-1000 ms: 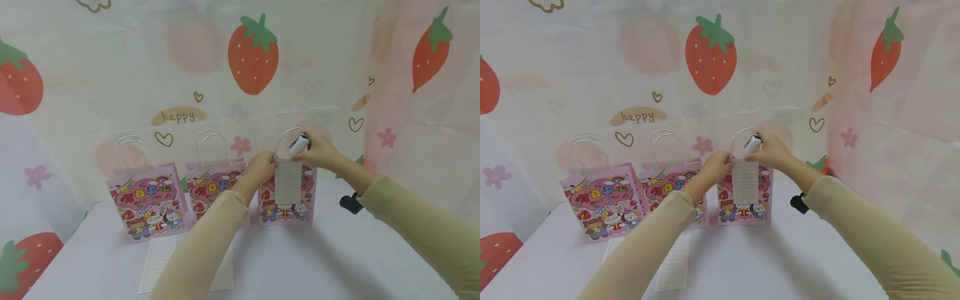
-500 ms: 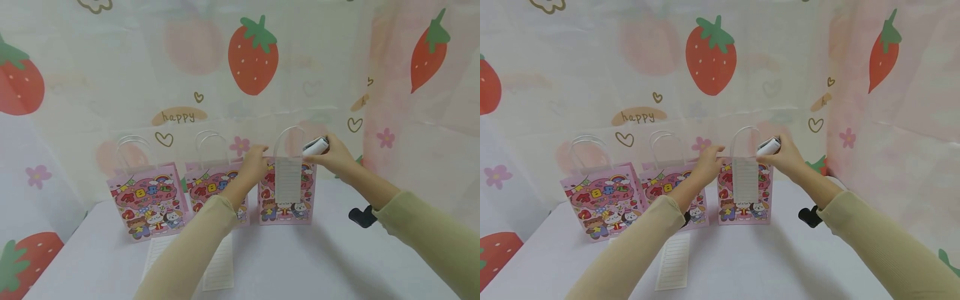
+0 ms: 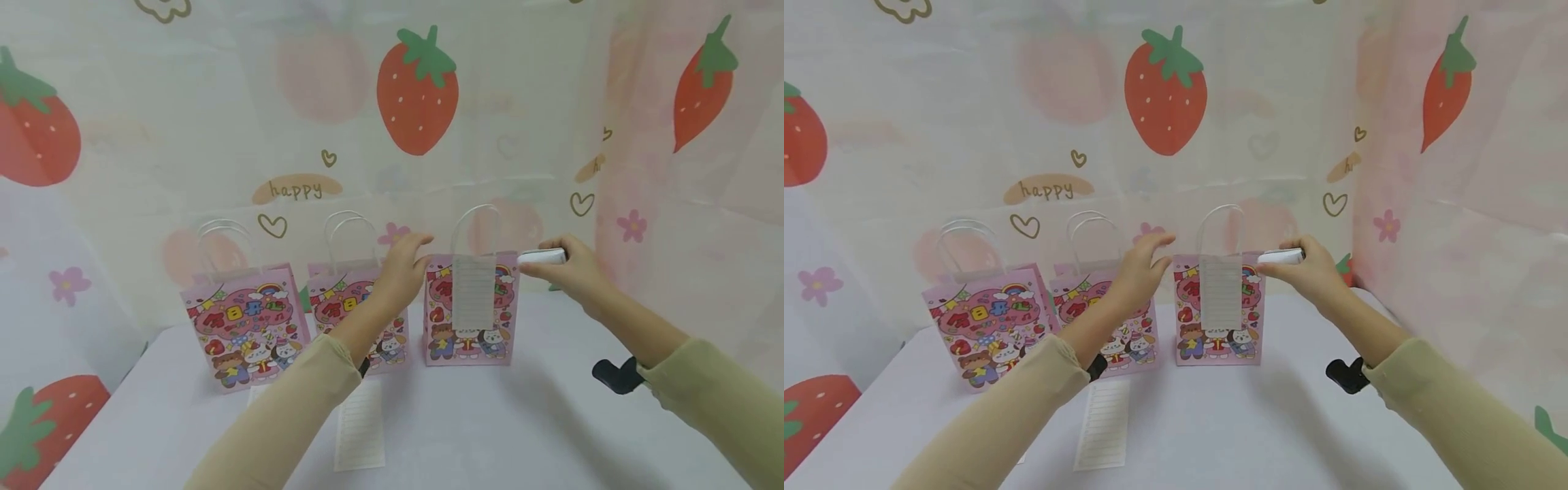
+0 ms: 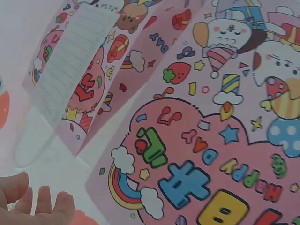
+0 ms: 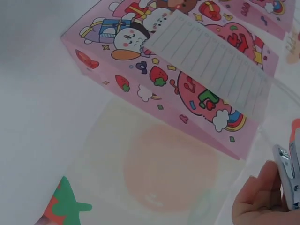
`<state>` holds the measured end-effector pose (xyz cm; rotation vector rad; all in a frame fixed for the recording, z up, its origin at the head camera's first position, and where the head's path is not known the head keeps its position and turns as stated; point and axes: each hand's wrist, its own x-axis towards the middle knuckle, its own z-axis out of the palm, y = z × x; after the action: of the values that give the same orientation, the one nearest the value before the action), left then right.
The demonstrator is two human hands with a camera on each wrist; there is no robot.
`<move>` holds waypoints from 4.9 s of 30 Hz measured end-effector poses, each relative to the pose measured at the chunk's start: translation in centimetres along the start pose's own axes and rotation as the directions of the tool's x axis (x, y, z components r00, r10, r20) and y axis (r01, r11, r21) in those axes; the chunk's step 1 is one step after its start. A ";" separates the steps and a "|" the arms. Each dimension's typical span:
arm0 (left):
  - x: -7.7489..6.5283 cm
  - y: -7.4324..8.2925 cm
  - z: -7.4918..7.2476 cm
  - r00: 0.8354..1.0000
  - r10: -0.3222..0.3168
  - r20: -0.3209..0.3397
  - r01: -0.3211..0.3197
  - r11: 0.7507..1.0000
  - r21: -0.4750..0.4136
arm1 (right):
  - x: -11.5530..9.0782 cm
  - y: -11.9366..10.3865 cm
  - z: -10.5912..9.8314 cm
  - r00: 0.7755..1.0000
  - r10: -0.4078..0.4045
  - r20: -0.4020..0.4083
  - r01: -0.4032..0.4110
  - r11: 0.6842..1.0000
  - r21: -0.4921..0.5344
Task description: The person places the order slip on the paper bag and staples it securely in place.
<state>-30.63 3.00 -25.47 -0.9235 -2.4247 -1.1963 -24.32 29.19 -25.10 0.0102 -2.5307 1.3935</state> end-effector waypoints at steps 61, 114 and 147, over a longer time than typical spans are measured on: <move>-12.5 -5.2 -3.3 0.986 -0.166 0.033 0.165 0.986 0.009 | -4.9 6.3 -2.4 0.955 0.224 0.196 -0.209 0.973 -0.095; -19.7 -8.0 -4.3 0.937 -0.324 0.128 0.323 0.946 0.029 | -6.7 12.2 0.6 0.797 0.469 0.380 -0.468 0.878 -0.102; -20.9 -9.1 -6.0 0.919 -0.346 0.190 0.336 0.938 0.084 | -5.7 13.3 2.5 0.795 0.531 0.294 -0.530 0.843 -0.091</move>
<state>-20.95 -14.66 -37.80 -0.6501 -2.8558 -1.1936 -21.03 33.65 -38.73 -0.5771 -2.9414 1.6927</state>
